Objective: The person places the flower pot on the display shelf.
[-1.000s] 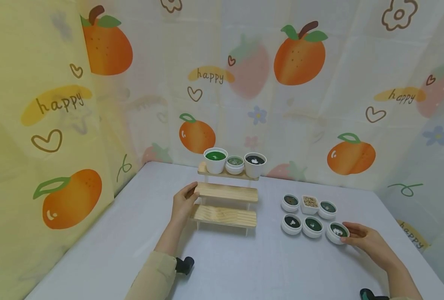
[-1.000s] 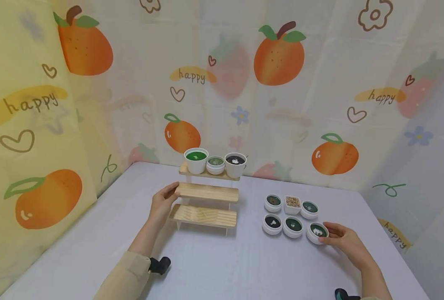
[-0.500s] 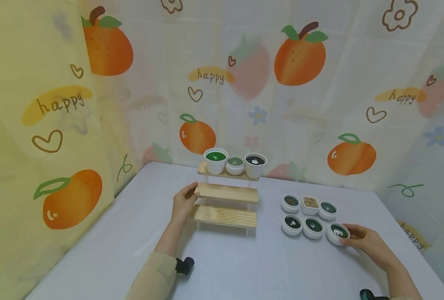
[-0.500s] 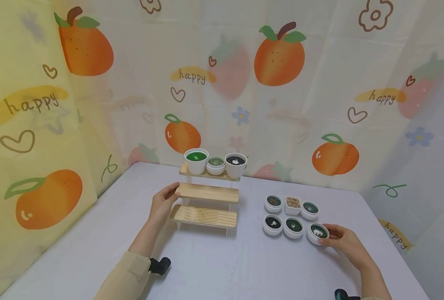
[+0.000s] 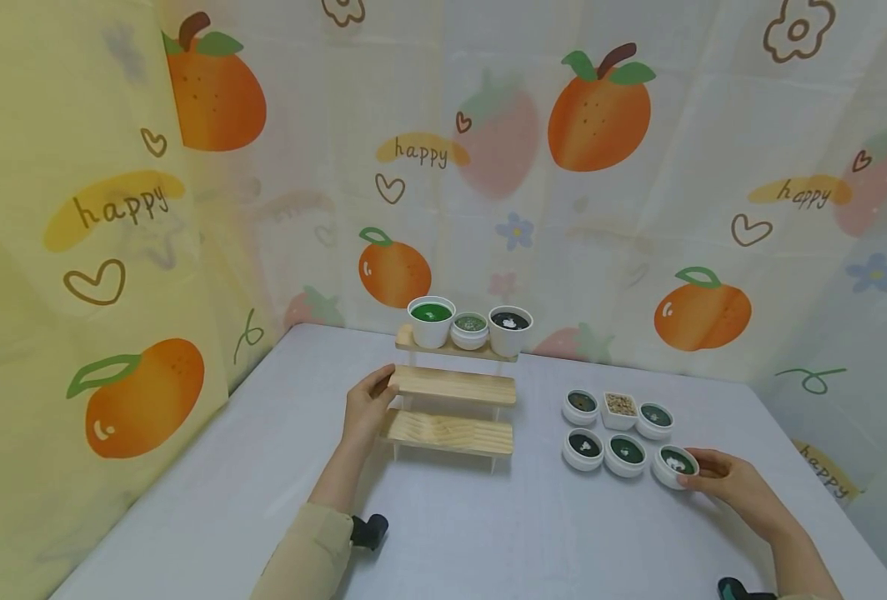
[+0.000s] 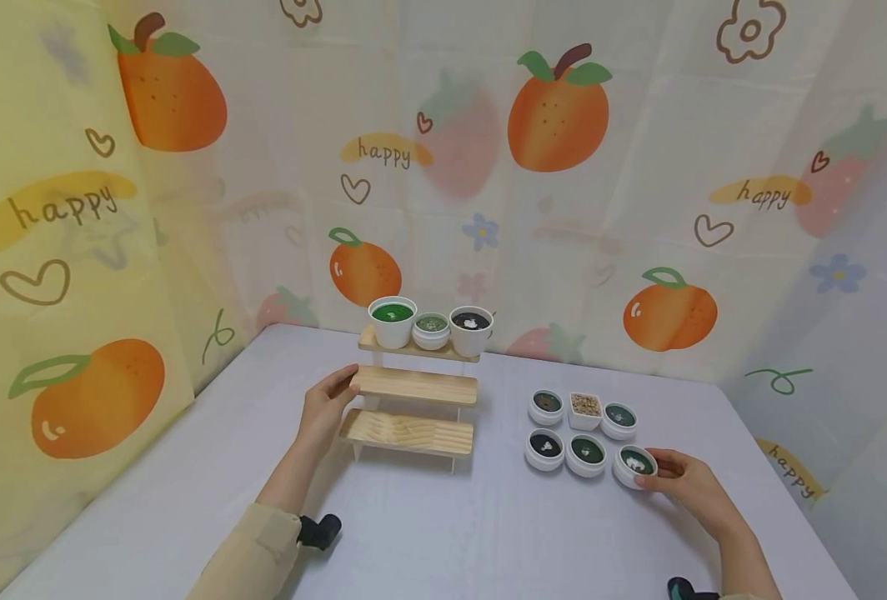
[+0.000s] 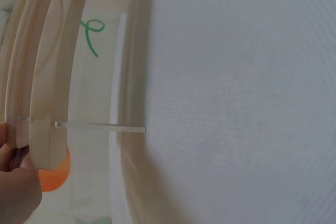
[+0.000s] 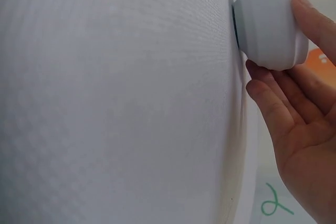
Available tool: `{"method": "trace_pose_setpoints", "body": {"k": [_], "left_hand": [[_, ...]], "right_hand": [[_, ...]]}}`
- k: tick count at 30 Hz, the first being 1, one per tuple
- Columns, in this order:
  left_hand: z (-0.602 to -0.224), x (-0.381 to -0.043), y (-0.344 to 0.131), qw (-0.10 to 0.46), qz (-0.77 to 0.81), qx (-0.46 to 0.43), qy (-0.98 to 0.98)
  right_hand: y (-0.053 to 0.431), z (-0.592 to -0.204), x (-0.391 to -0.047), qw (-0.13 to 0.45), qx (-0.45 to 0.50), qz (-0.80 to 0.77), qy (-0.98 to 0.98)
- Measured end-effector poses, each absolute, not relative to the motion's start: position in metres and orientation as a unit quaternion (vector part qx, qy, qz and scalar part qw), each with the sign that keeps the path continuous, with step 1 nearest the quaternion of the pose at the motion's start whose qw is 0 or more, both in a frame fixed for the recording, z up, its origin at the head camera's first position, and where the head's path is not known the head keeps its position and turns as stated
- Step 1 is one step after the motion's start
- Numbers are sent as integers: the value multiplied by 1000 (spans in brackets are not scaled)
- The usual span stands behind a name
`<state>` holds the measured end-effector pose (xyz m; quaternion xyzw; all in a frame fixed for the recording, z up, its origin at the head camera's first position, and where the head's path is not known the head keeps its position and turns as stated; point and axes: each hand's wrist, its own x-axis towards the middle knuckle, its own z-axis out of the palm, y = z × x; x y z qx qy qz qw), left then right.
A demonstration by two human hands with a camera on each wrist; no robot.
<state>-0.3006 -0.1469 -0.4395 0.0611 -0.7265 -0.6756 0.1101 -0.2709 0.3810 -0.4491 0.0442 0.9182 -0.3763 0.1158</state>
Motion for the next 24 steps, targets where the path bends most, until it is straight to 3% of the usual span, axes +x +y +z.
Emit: {"method": "trace_pose_setpoints", "body": {"k": [24], "left_hand": [[-441,-301,-148,117,-672,53,-730]], "right_hand": [[383,-436,-277,79,71,-386,916]]}}
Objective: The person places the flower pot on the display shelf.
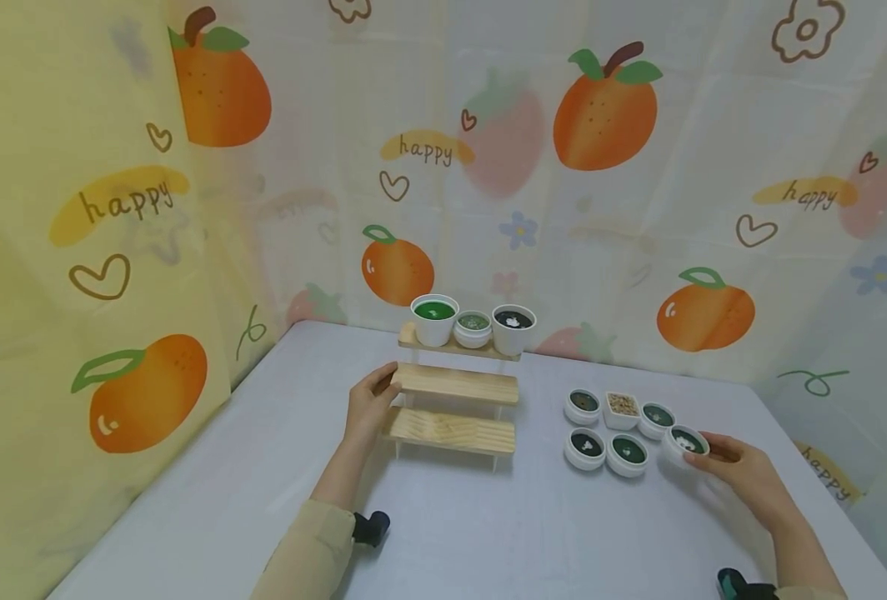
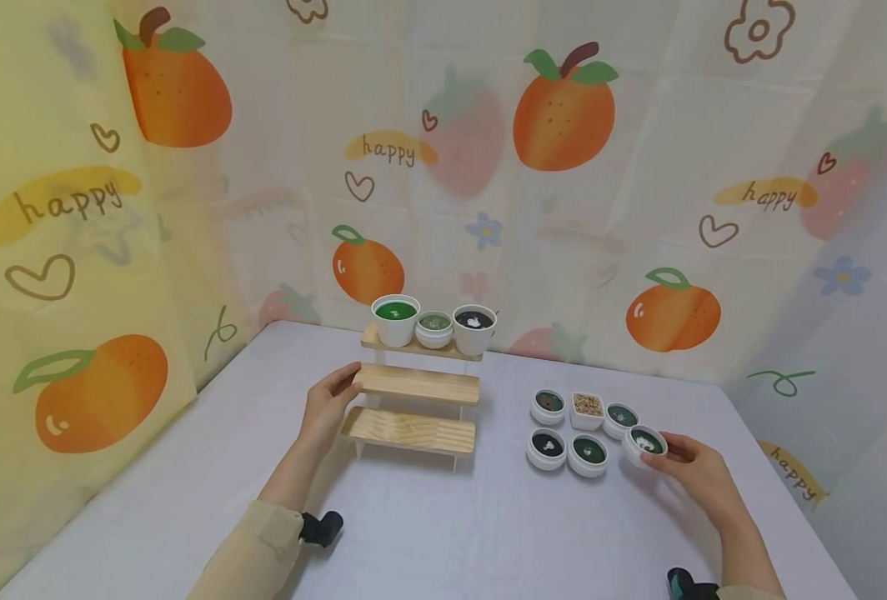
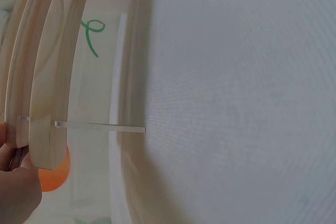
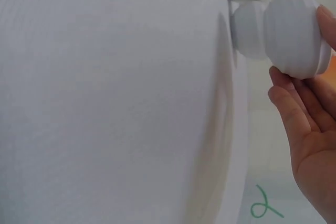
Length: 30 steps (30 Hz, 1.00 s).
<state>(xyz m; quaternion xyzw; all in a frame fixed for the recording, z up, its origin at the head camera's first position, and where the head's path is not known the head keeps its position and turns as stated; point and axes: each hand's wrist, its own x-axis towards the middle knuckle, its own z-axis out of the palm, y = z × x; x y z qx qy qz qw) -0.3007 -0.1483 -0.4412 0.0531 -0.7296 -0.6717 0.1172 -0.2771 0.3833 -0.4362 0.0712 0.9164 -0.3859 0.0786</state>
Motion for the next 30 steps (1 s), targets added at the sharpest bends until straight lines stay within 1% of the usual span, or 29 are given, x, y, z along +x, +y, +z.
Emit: {"method": "trace_pose_setpoints", "body": {"k": [8,25,30], "left_hand": [[-438,-300,-147,111,-673,54,-729],[-441,-299,-146,120,-675,48,-727],[-441,-296,-146,135,-665,46,-733]], "right_hand": [[363,-423,-277,51,78,-408,908],[315,-406,-275,9,6,-416,909],[305,-405,-276,-2,-12,-426,905]]}}
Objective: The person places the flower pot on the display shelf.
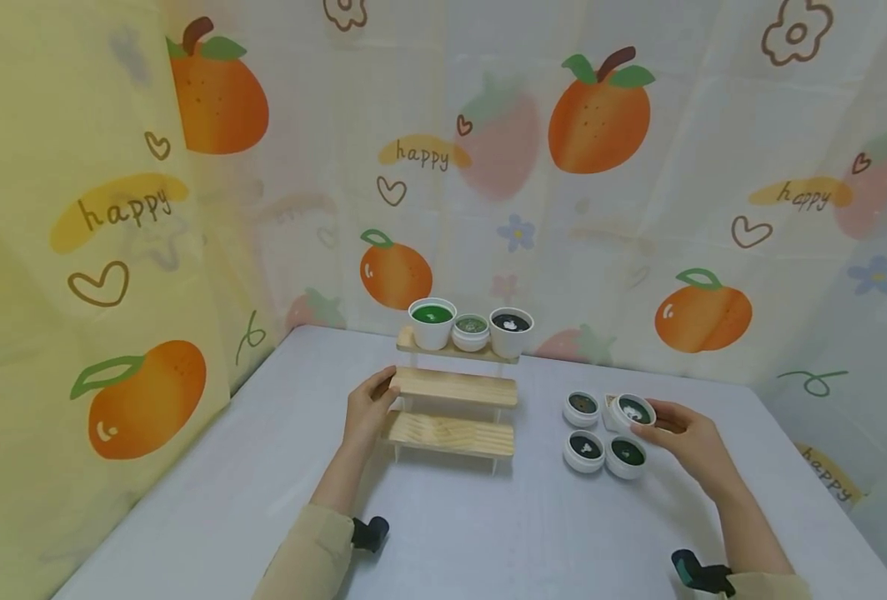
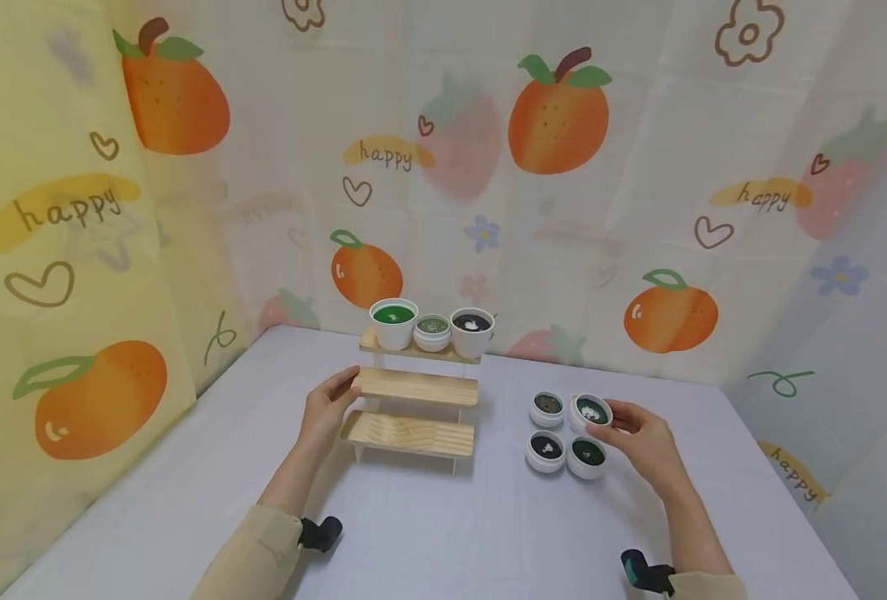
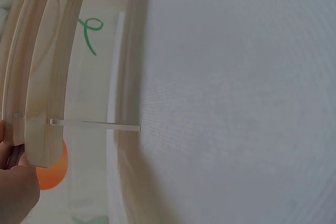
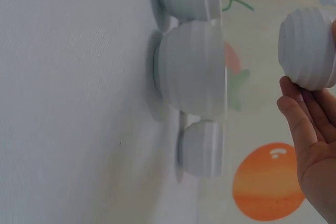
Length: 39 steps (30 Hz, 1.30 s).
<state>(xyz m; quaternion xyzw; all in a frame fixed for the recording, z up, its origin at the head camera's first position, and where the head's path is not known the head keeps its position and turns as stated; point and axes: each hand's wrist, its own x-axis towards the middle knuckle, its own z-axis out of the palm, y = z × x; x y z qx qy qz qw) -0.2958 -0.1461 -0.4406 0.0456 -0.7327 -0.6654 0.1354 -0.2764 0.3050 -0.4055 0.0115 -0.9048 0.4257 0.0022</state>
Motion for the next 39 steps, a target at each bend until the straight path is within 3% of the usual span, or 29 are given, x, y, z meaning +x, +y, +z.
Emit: {"method": "trace_pose_setpoints", "body": {"k": [11,27,39], "left_hand": [[-446,-300,-149,113,-678,40,-725],[-444,-300,-148,109,-690,40,-714],[-445,-302,-149,115,-690,43,-714]], "right_hand": [[273,-403,-283,27,49,440,-896],[202,-389,-300,7,72,481,-873],[164,-383,-313,33,136,504,-852]]}}
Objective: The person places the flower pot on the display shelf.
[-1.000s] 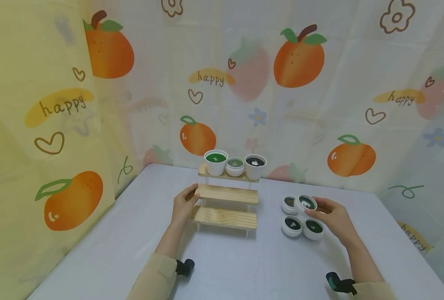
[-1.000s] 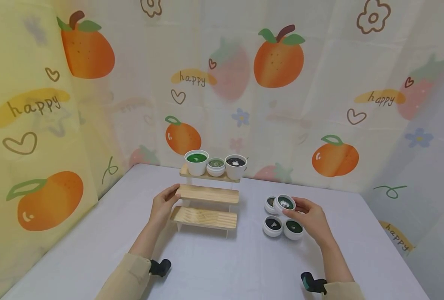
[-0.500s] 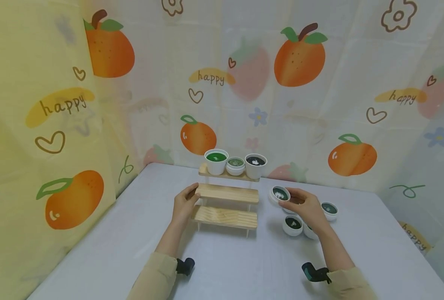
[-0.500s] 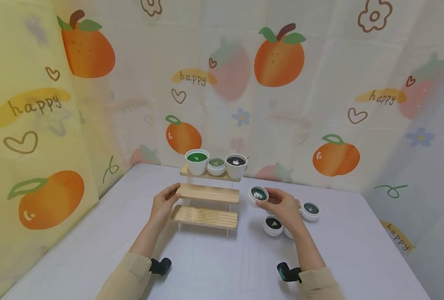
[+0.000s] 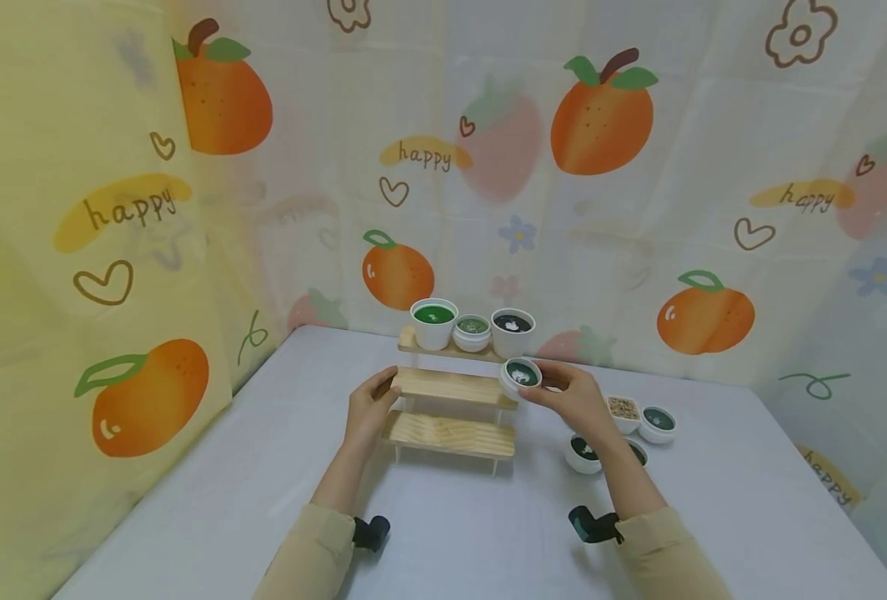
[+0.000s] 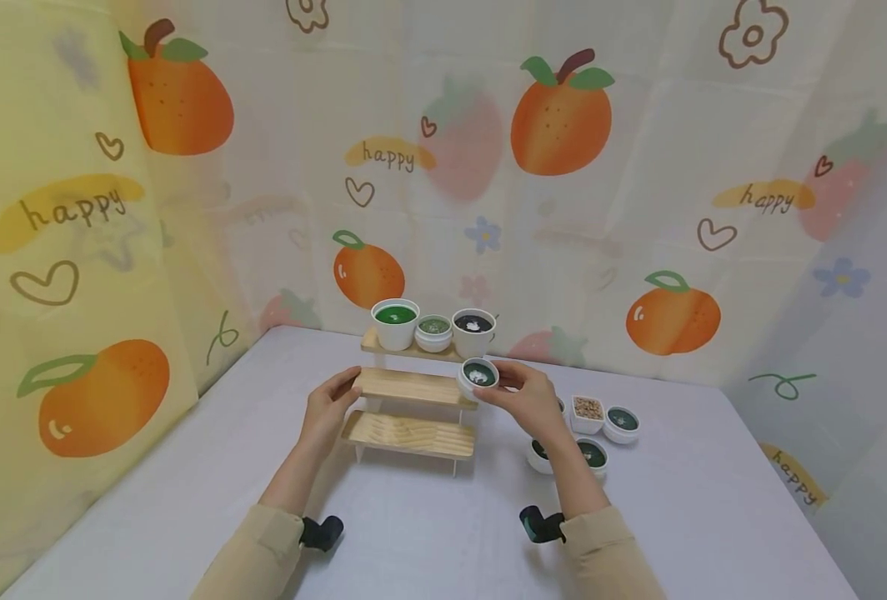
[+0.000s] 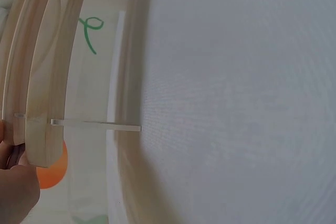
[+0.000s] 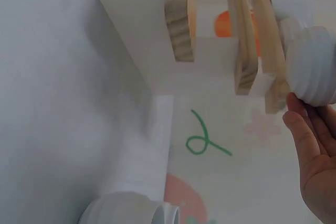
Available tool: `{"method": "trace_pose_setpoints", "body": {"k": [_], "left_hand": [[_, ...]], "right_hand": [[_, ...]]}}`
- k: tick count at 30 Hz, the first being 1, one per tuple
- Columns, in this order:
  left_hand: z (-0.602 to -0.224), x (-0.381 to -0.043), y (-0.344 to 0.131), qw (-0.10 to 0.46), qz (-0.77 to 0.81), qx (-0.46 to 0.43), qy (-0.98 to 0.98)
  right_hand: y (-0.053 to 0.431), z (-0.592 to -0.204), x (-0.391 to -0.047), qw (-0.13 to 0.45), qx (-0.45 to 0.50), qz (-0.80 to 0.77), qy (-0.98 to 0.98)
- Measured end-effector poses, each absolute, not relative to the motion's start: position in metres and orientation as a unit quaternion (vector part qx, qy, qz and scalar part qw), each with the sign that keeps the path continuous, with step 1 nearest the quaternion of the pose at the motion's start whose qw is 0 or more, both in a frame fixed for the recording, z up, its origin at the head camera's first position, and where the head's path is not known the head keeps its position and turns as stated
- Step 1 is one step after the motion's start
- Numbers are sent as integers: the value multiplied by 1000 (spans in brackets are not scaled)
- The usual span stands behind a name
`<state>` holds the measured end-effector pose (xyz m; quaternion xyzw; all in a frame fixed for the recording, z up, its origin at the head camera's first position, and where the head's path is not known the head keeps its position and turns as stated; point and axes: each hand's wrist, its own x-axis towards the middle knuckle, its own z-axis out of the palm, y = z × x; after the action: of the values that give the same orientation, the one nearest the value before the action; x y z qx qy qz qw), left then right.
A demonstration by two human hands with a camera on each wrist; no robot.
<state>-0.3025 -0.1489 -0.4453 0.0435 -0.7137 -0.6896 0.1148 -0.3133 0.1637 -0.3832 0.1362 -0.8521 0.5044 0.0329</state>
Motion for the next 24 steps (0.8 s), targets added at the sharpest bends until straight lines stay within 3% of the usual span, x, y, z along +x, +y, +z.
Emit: {"method": "trace_pose_setpoints", "body": {"k": [14,24], "left_hand": [[-443,-299,-146,141,-682,38,-717],[-444,-302,-148,115,-682,53,-721]], "right_hand": [[136,-383,-324,28,156,518,-841],[101,-389,-328,14,161,522,-837]]}}
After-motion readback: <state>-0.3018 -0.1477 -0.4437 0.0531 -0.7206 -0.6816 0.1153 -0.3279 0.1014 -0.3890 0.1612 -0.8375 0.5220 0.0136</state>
